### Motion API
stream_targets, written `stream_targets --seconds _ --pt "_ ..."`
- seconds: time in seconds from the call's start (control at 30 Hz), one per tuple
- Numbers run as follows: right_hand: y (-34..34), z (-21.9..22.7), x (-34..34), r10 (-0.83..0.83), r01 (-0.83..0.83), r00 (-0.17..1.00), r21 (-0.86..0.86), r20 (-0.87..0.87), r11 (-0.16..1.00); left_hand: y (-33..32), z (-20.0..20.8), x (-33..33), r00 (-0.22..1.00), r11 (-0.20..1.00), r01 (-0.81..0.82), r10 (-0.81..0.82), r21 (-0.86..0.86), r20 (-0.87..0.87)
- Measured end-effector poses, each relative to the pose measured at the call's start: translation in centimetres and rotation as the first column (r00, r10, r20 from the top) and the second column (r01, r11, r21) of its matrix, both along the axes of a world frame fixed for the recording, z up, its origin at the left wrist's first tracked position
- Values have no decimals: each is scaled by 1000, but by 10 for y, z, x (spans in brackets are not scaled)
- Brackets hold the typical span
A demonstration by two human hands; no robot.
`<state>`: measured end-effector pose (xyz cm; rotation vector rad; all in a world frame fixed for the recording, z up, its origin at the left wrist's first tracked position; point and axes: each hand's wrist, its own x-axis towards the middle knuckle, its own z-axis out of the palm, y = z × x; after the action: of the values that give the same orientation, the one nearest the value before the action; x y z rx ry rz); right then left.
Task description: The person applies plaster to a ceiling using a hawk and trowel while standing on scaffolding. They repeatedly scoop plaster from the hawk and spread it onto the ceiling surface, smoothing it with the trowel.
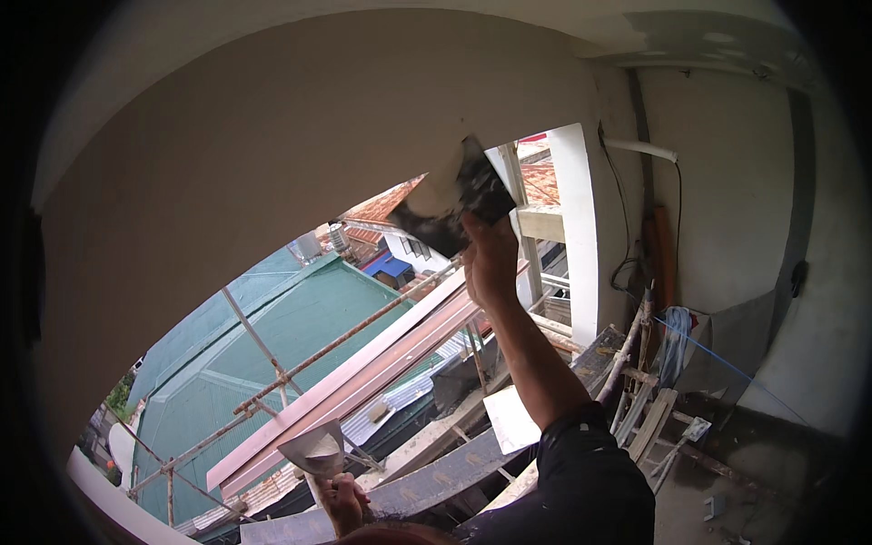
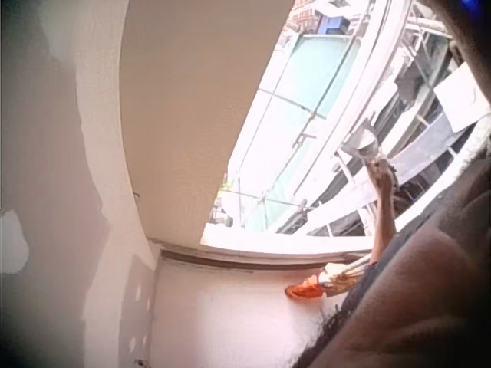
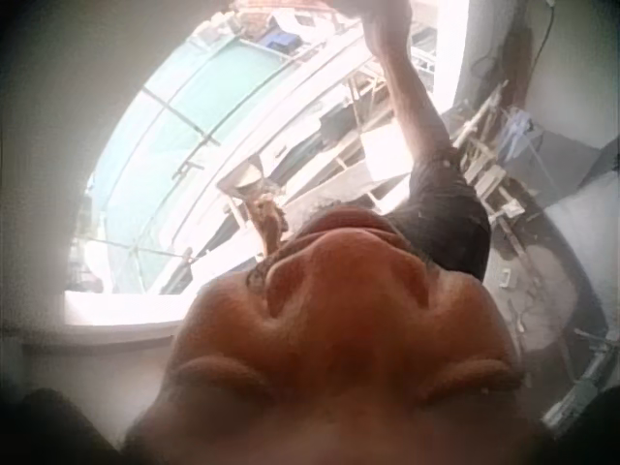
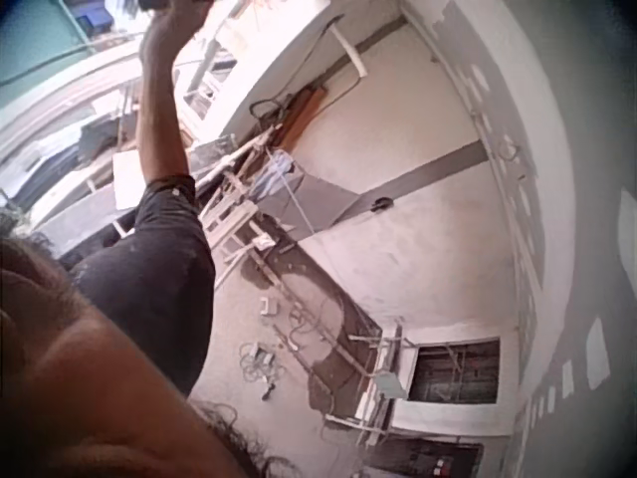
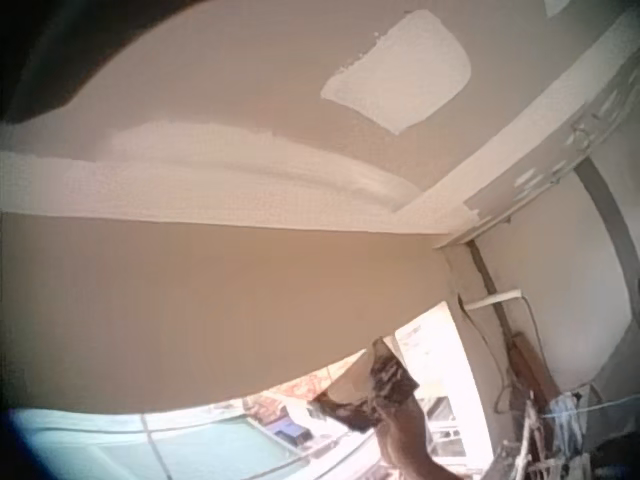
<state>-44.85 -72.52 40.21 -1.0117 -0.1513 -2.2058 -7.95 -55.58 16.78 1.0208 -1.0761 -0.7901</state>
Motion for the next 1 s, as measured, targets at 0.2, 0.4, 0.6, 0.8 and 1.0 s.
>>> stream_targets --seconds 0.2,0.4,0.6,0.8,1.0 --pt "-69 137 -121 -562 590 791 -59 244 805 -1 5 34 994 989 -109 110 101 -4" --pt "-83 230 -151 -660 726 650 -51 376 686 -5 3 54 969 974 -227 228 -23 99" --pt "-99 266 -155 -641 753 618 -110 454 648 4 -3 57 954 954 -300 300 18 11" --pt "-117 282 -155 -704 788 553 -5 445 616 14 -10 67 927 928 -370 372 37 -56" --pt "-113 292 -148 -807 843 436 134 399 521 32 -8 70 940 942 -335 337 30 -49"
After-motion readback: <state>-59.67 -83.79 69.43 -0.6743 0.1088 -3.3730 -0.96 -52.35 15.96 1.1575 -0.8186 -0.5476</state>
